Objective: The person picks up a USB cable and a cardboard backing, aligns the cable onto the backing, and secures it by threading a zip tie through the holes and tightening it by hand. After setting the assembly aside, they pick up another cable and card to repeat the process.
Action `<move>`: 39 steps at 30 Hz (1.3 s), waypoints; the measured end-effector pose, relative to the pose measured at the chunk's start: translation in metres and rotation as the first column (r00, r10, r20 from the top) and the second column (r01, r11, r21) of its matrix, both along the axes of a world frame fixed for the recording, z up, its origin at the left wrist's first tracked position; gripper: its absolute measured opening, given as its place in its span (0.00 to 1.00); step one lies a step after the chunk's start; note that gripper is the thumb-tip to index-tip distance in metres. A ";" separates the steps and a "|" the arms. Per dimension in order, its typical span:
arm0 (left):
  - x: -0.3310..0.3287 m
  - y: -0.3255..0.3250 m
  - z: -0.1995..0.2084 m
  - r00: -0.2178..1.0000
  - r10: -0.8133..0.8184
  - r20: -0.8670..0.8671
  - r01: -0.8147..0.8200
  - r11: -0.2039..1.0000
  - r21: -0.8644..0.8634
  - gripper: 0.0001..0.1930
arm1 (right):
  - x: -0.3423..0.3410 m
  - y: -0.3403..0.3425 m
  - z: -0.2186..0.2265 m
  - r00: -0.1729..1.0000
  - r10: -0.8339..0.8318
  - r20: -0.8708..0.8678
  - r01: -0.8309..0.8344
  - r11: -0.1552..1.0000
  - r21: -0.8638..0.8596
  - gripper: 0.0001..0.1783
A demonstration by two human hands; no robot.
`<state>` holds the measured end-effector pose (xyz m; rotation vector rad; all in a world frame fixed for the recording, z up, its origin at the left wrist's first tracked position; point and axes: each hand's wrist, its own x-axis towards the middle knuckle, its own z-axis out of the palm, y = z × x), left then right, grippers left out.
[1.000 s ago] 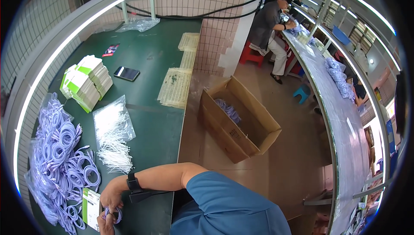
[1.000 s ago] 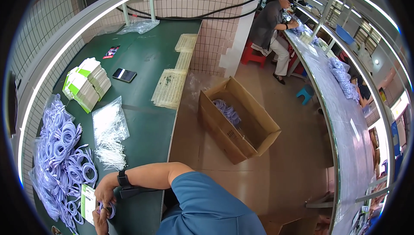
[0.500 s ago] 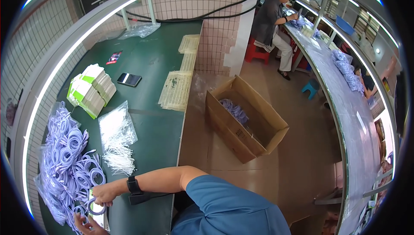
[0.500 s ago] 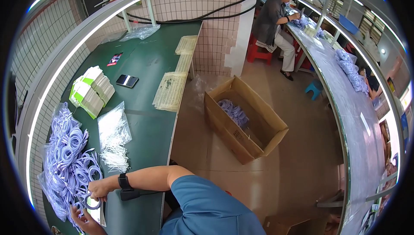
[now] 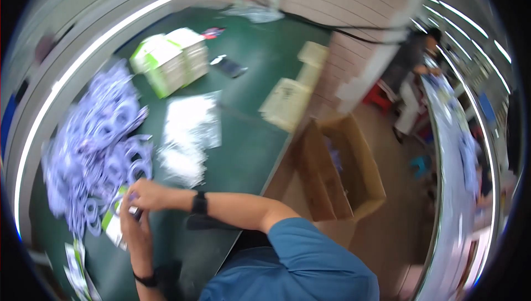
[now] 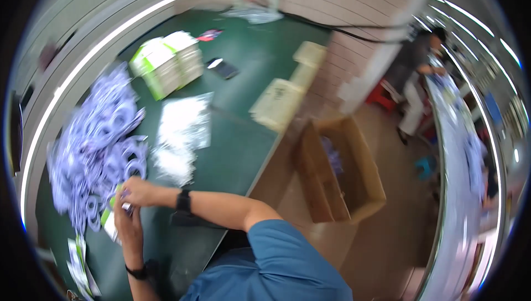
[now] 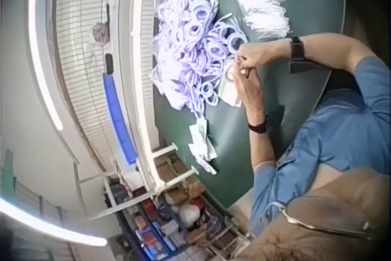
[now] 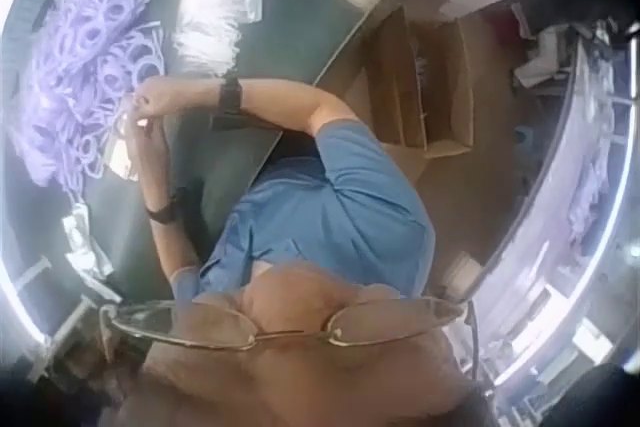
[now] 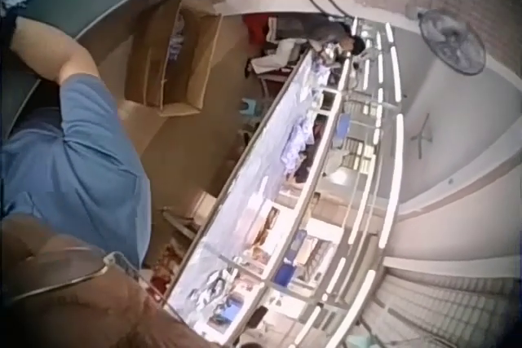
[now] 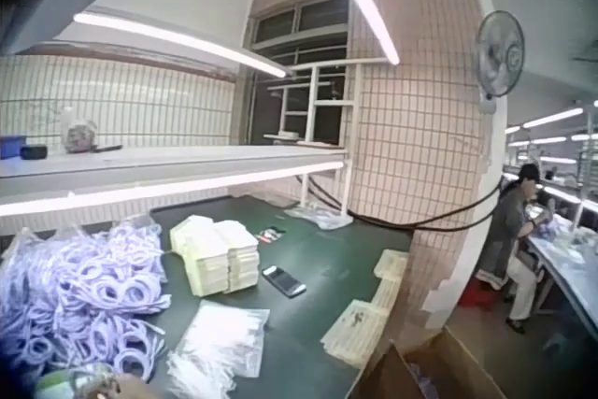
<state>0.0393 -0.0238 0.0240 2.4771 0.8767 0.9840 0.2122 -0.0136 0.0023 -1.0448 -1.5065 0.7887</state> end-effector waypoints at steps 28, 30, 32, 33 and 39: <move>-0.066 0.014 -0.002 0.932 -0.357 0.056 0.347 0.928 0.135 0.19 | -0.005 -0.019 0.011 0.657 0.106 -0.747 -0.647 0.589 -0.485 0.17; -0.065 0.015 -0.004 0.934 -0.349 0.076 0.334 0.929 0.159 0.19 | -0.006 -0.020 0.016 0.723 0.104 -0.683 -0.579 0.631 -0.517 0.20; -0.065 0.015 -0.005 0.934 -0.348 0.084 0.331 0.929 0.167 0.20 | -0.008 -0.022 0.021 0.752 0.097 -0.651 -0.543 0.652 -0.530 0.22; -0.066 0.016 -0.004 0.933 -0.353 0.068 0.339 0.927 0.159 0.20 | -0.008 -0.023 0.024 0.741 0.096 -0.664 -0.548 0.658 -0.517 0.23; -0.066 0.016 0.002 0.929 -0.370 0.007 0.365 0.920 0.141 0.24 | -0.005 -0.022 0.018 0.669 0.082 -0.739 -0.597 0.652 -0.468 0.23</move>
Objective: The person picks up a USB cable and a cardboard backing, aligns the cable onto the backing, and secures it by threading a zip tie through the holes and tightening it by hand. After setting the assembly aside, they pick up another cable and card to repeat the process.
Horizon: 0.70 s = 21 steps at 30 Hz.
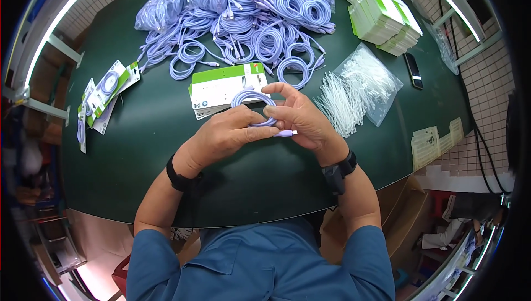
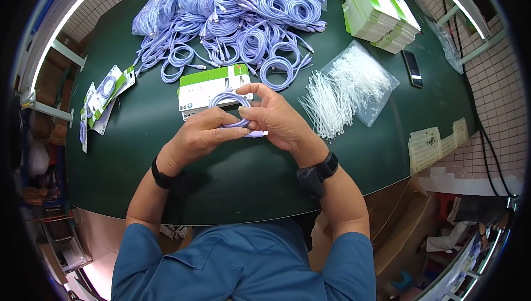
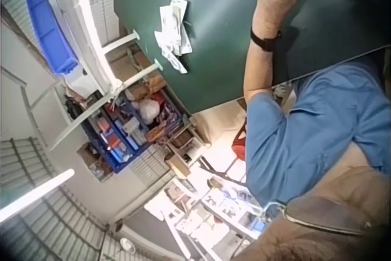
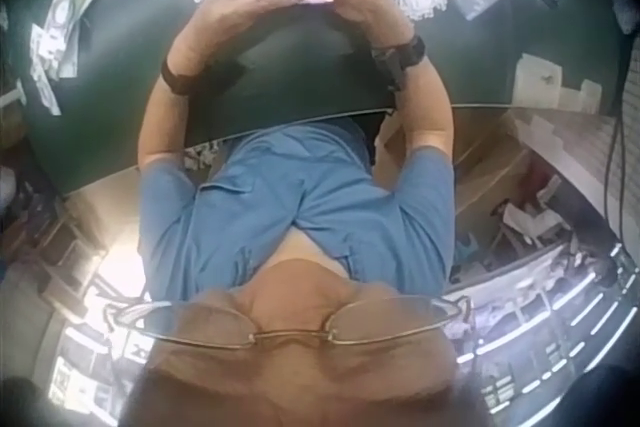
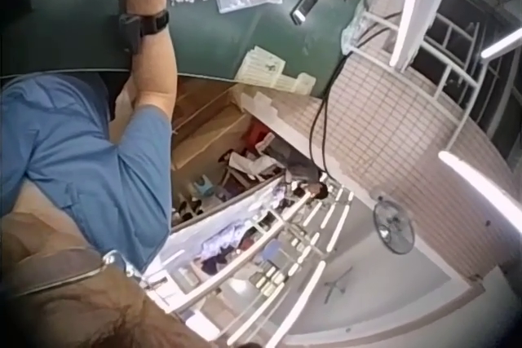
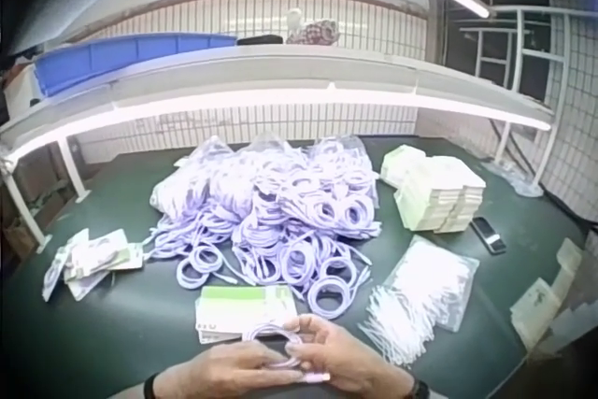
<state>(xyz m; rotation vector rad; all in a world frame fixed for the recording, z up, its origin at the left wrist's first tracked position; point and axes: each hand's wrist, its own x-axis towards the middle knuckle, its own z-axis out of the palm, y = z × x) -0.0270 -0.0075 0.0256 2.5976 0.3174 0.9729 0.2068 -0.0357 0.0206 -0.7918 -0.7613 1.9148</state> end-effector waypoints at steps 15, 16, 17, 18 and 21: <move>0.000 0.006 -0.002 0.992 0.107 0.064 -0.107 0.994 -0.001 0.21 | 0.015 -0.015 0.041 0.668 -0.180 0.722 -0.251 0.859 0.447 0.15; -0.001 0.007 -0.002 0.992 0.109 0.068 -0.109 0.994 -0.014 0.21 | 0.014 -0.017 0.043 0.662 -0.189 0.725 -0.284 0.832 0.476 0.15; -0.002 0.008 -0.001 0.991 0.116 0.074 -0.115 0.993 -0.008 0.21 | 0.012 -0.016 0.042 0.660 -0.189 0.727 -0.292 0.827 0.480 0.15; 0.000 0.008 0.000 0.989 0.118 0.091 -0.115 0.993 -0.030 0.20 | 0.010 -0.016 0.038 0.635 -0.240 0.734 -0.291 0.805 0.516 0.14; 0.003 0.006 0.004 0.985 0.120 0.126 -0.111 0.991 -0.072 0.17 | 0.008 -0.014 0.028 0.582 -0.346 0.736 -0.294 0.754 0.587 0.13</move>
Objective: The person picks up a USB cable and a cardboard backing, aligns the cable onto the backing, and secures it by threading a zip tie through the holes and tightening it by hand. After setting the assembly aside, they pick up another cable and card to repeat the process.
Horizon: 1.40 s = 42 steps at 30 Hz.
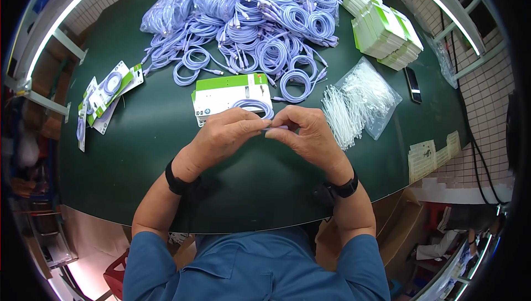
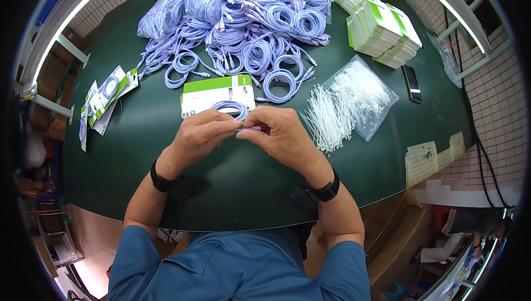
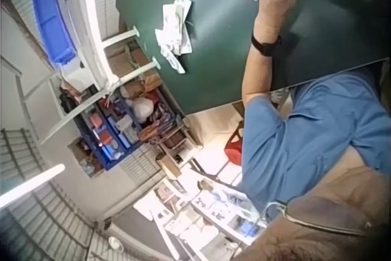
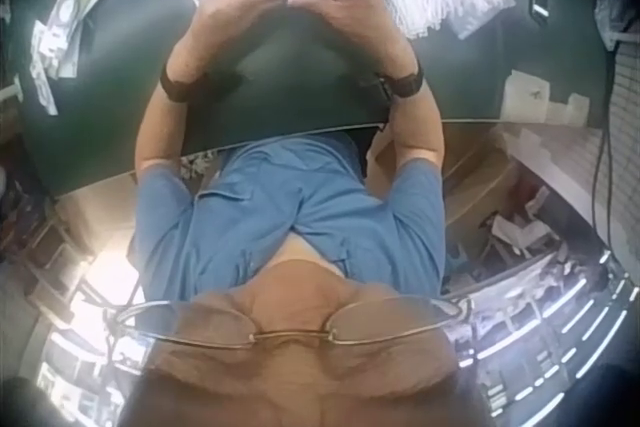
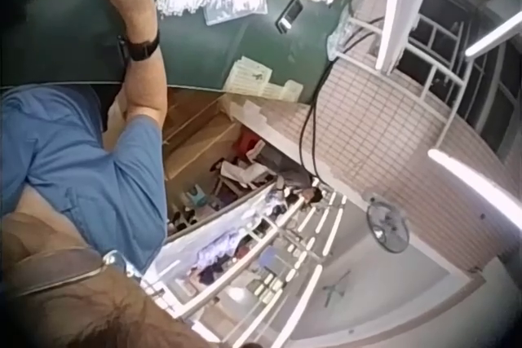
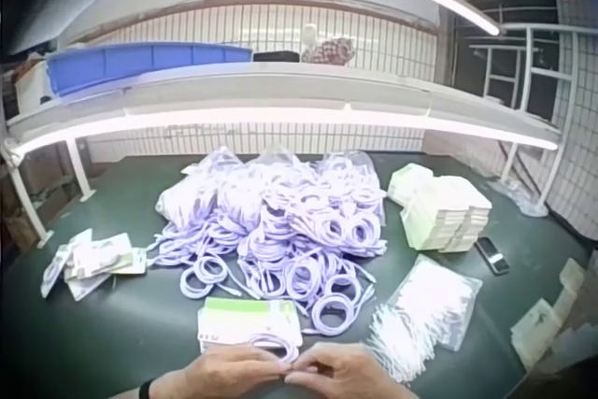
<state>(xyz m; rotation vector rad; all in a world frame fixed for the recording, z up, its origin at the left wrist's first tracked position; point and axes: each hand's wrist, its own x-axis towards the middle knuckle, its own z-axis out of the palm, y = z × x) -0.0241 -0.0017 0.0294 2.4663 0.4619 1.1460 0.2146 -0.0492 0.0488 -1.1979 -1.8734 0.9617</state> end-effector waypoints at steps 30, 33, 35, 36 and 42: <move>-0.019 -0.021 0.019 0.959 -0.185 -0.214 0.188 0.982 -0.004 0.12 | 0.000 -0.006 0.019 0.936 0.342 0.087 -0.347 0.936 0.058 0.14; -0.020 -0.013 0.009 0.968 -0.166 -0.191 0.172 0.985 0.015 0.12 | -0.006 -0.006 0.017 0.951 0.272 0.149 -0.300 0.928 0.221 0.13; -0.020 -0.007 0.002 0.975 -0.160 -0.156 0.163 0.987 0.006 0.12 | -0.010 -0.006 0.018 0.956 0.176 0.236 -0.251 0.908 0.337 0.12; -0.021 -0.005 0.000 0.975 -0.160 -0.156 0.163 0.987 0.008 0.12 | -0.010 -0.007 0.017 0.956 0.176 0.236 -0.251 0.907 0.339 0.12; -0.021 0.004 -0.003 0.972 -0.171 -0.163 0.170 0.985 -0.022 0.12 | -0.012 -0.004 0.007 0.936 0.099 0.339 -0.215 0.922 0.324 0.10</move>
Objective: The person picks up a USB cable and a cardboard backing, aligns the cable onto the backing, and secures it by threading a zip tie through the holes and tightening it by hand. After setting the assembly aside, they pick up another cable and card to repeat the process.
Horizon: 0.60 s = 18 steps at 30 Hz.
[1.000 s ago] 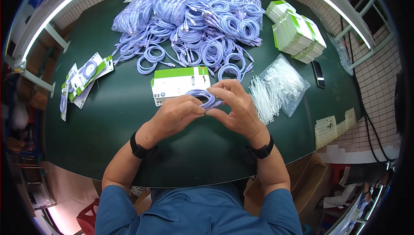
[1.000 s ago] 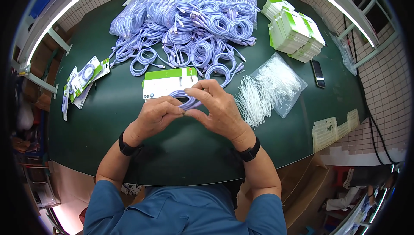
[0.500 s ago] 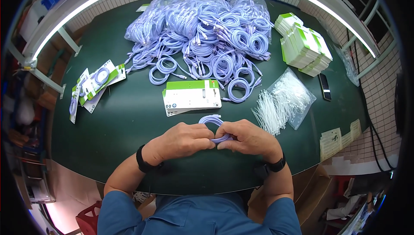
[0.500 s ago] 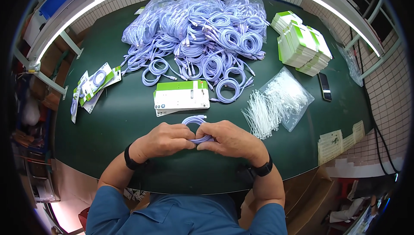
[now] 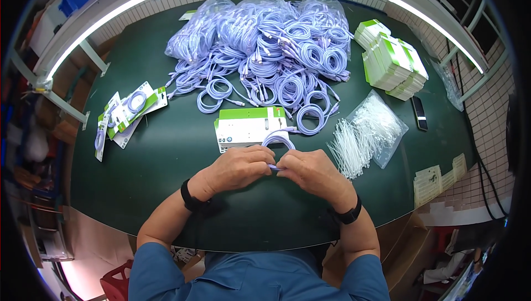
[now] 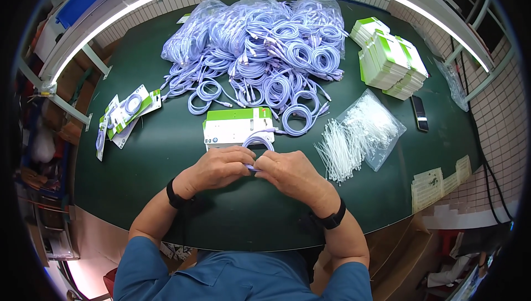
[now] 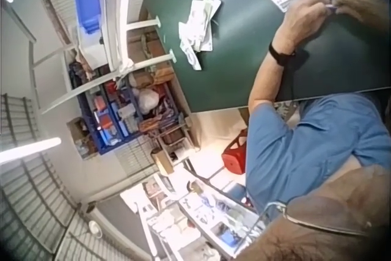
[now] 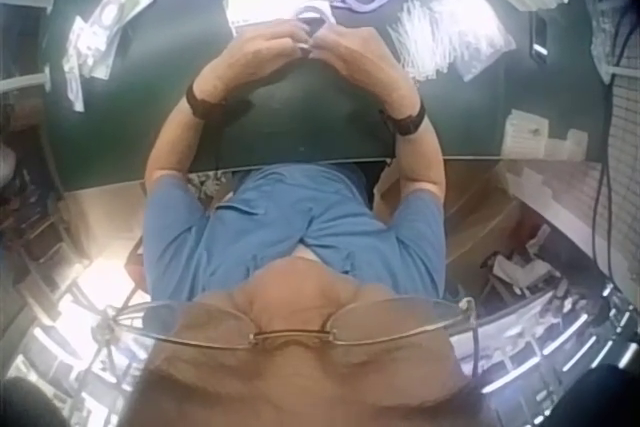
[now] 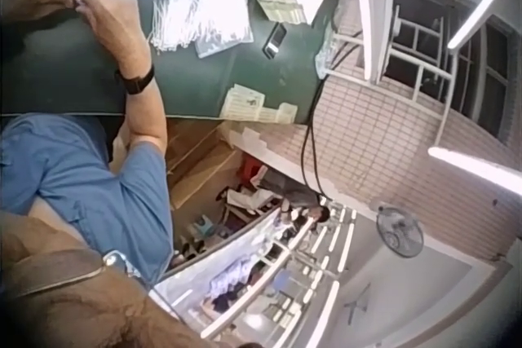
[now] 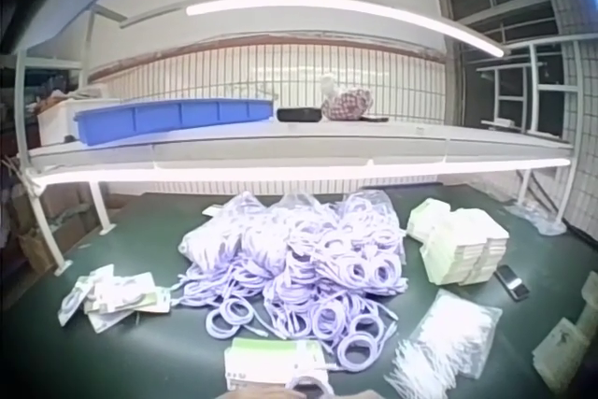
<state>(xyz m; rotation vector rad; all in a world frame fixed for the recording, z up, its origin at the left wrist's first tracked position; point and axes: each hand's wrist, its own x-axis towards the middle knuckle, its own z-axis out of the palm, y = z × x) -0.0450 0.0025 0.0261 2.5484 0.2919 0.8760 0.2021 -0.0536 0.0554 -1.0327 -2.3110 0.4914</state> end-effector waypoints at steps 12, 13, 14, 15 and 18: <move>-0.009 0.058 -0.010 0.786 0.544 -0.293 -0.536 0.836 0.114 0.47 | 0.018 0.022 -0.017 0.976 -0.177 -0.131 0.190 0.977 0.100 0.10; -0.010 0.063 -0.014 0.737 0.558 -0.381 -0.540 0.825 0.164 0.52 | 0.017 0.022 -0.016 0.973 -0.183 -0.138 0.197 0.976 0.095 0.09; -0.013 0.067 -0.017 0.737 0.560 -0.379 -0.541 0.824 0.167 0.52 | 0.017 0.022 -0.015 0.974 -0.182 -0.138 0.196 0.976 0.099 0.09; -0.013 0.071 -0.016 0.754 0.514 -0.408 -0.516 0.849 0.117 0.53 | 0.017 0.022 -0.016 0.971 -0.192 -0.142 0.206 0.975 0.085 0.10; -0.015 0.077 -0.016 0.783 0.413 -0.466 -0.458 0.889 0.018 0.55 | 0.019 0.023 -0.018 0.963 -0.219 -0.158 0.230 0.972 0.055 0.10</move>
